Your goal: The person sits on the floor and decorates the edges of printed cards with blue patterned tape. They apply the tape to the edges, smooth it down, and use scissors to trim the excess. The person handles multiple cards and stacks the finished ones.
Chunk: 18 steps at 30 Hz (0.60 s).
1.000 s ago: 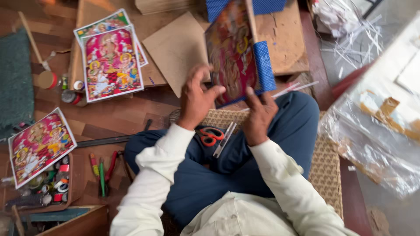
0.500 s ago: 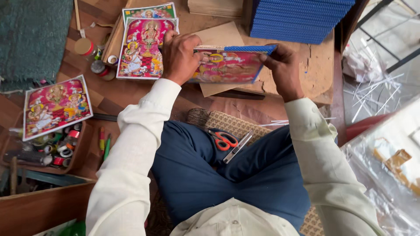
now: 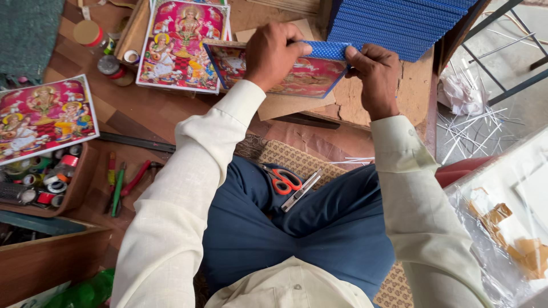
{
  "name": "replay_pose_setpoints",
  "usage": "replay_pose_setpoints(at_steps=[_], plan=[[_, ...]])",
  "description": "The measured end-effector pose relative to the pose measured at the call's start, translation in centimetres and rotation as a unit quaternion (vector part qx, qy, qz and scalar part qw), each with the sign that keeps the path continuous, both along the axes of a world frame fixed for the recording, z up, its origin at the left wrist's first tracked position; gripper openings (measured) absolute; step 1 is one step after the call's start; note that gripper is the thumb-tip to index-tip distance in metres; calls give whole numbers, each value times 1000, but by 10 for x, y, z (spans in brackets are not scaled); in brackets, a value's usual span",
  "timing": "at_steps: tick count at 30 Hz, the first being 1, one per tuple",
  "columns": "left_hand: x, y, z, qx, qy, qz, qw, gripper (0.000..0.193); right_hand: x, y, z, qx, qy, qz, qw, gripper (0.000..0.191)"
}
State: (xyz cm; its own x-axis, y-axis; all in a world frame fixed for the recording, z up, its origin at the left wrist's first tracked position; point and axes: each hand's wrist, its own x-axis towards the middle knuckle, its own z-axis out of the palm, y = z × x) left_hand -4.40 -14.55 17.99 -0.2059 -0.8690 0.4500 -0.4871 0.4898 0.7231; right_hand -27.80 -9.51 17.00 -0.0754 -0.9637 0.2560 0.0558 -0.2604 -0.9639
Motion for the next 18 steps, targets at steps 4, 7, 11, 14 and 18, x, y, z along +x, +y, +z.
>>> replay_pose_setpoints(at_steps=[4, 7, 11, 14, 18], plan=[[-10, -11, -3, -5, 1, 51, 999, 20, 5, -3, -7, 16, -36, -58, 998, 30], [-17, -23, -11, -11, -23, 89, 996, 24, 4, -11, -13, 52, -70, -89, 992, 28], [-24, -37, -24, -84, -58, 118, 988, 26, -1, -26, -20, 112, -142, -107, 978, 12], [-28, -47, -31, -48, -65, 125, 989, 21, -3, -37, -25, 149, -178, -131, 964, 6], [-31, -60, -39, 39, -89, 119, 988, 23, 4, -34, -24, 128, -178, -132, 967, 11]])
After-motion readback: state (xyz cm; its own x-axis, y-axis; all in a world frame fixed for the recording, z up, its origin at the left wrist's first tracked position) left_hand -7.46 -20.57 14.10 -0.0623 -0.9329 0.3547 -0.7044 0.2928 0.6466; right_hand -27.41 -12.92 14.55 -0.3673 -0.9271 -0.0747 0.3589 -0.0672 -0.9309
